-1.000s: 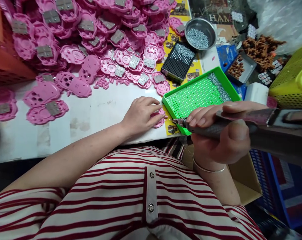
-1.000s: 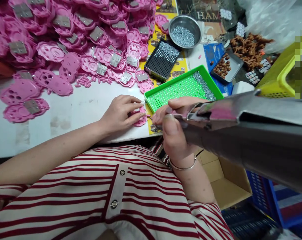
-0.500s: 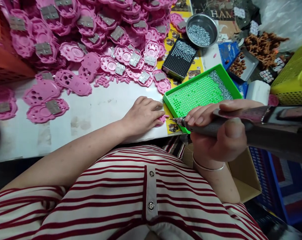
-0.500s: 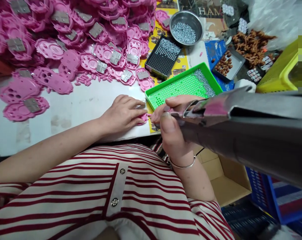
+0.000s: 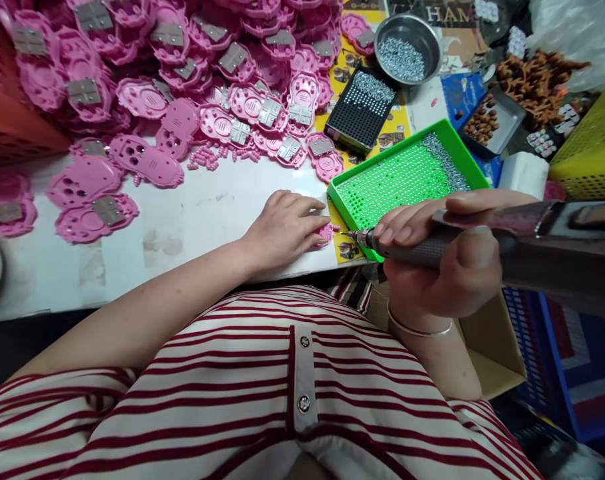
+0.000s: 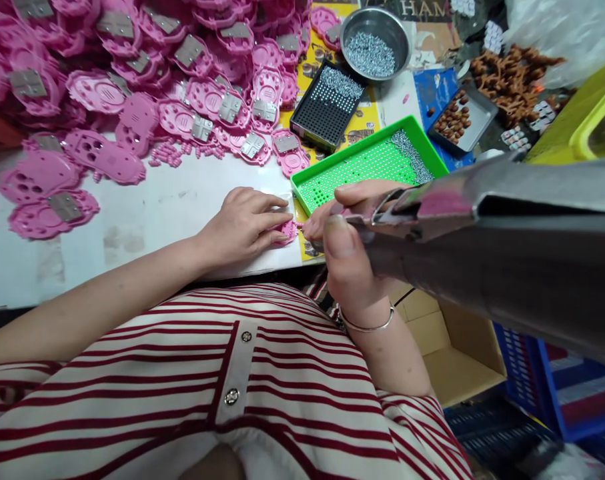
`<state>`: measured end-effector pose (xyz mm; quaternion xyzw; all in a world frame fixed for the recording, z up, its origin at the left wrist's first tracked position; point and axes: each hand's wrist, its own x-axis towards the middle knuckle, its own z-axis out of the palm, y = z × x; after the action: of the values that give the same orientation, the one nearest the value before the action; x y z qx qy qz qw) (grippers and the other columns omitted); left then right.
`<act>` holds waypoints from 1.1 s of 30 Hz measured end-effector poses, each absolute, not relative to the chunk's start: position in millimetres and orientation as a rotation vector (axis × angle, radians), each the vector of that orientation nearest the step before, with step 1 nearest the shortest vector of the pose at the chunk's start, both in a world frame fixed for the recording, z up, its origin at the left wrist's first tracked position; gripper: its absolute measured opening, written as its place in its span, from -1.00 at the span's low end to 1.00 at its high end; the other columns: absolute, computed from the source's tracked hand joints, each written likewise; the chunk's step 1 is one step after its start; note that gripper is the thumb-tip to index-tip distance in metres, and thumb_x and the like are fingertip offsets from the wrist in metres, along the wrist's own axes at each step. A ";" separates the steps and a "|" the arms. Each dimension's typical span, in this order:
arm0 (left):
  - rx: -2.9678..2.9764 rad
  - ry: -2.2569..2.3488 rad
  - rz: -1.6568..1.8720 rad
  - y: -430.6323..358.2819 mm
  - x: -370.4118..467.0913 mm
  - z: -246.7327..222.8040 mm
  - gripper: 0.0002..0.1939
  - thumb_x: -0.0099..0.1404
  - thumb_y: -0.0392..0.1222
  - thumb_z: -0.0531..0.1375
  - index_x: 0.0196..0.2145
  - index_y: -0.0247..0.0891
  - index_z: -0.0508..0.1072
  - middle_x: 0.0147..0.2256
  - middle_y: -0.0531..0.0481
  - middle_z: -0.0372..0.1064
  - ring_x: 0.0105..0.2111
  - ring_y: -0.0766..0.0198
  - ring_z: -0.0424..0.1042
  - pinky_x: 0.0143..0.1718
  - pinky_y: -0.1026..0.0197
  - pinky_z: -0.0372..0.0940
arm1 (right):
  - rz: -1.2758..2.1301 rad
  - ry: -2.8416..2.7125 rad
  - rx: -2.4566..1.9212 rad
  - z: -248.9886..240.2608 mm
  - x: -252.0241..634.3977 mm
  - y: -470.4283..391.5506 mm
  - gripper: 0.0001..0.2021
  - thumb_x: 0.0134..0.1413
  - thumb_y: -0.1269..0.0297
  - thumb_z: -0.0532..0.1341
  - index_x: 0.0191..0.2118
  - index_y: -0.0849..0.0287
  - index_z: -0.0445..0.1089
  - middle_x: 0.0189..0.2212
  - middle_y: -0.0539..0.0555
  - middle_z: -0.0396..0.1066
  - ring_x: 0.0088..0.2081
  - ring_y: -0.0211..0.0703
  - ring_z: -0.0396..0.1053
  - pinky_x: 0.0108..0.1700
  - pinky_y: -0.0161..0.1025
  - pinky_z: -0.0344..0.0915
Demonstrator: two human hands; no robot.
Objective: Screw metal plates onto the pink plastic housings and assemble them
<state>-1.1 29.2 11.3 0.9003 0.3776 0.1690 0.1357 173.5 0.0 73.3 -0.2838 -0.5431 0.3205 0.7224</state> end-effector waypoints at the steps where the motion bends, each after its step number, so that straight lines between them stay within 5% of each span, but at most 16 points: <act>1: 2.615 1.090 0.473 29.6 1.0 11.6 -0.71 0.38 -0.05 0.18 -0.03 -0.15 0.56 0.04 -0.13 0.45 0.00 0.02 0.36 0.03 -0.05 0.14 | 0.703 -1.196 -0.624 72.8 173.6 -0.3 -0.86 0.08 0.13 0.25 -0.34 0.07 0.43 -0.63 -0.11 0.20 -0.67 -0.30 0.24 -0.57 -0.25 0.32; 18: 2.527 1.289 0.278 26.3 14.9 24.9 -0.62 0.43 -0.01 0.05 -0.01 -0.21 0.54 -0.01 -0.13 0.45 -0.04 -0.01 0.34 -0.05 -0.05 0.16 | 0.520 -1.282 -0.840 59.9 169.1 3.2 -0.82 0.22 0.00 0.13 -0.17 -0.09 0.34 -0.56 -0.12 0.14 -0.62 -0.32 0.26 -0.51 -0.22 0.38; 26: 2.468 1.352 0.442 24.1 15.9 19.5 -0.63 0.39 -0.03 0.08 0.02 -0.24 0.49 -0.06 -0.15 0.46 -0.09 0.00 0.32 -0.07 -0.03 0.18 | 0.529 -1.248 -0.793 61.6 164.6 7.0 -0.81 0.18 0.01 0.18 -0.20 -0.03 0.34 -0.55 -0.12 0.14 -0.65 -0.35 0.22 -0.55 -0.28 0.34; 33: 2.317 1.308 0.629 29.6 13.6 5.4 -0.67 0.36 0.03 0.17 -0.15 -0.25 0.56 -0.10 -0.12 0.47 -0.11 0.08 0.35 -0.06 0.00 0.19 | 0.547 -1.259 -0.814 59.3 164.2 7.3 -0.78 0.15 -0.04 0.18 -0.17 -0.08 0.35 -0.54 -0.12 0.21 -0.65 -0.34 0.22 -0.52 -0.25 0.37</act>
<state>13.6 29.6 5.4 0.8300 0.4686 0.2252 0.2021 164.2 7.3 59.3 -0.3650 -0.5650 0.2455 0.6981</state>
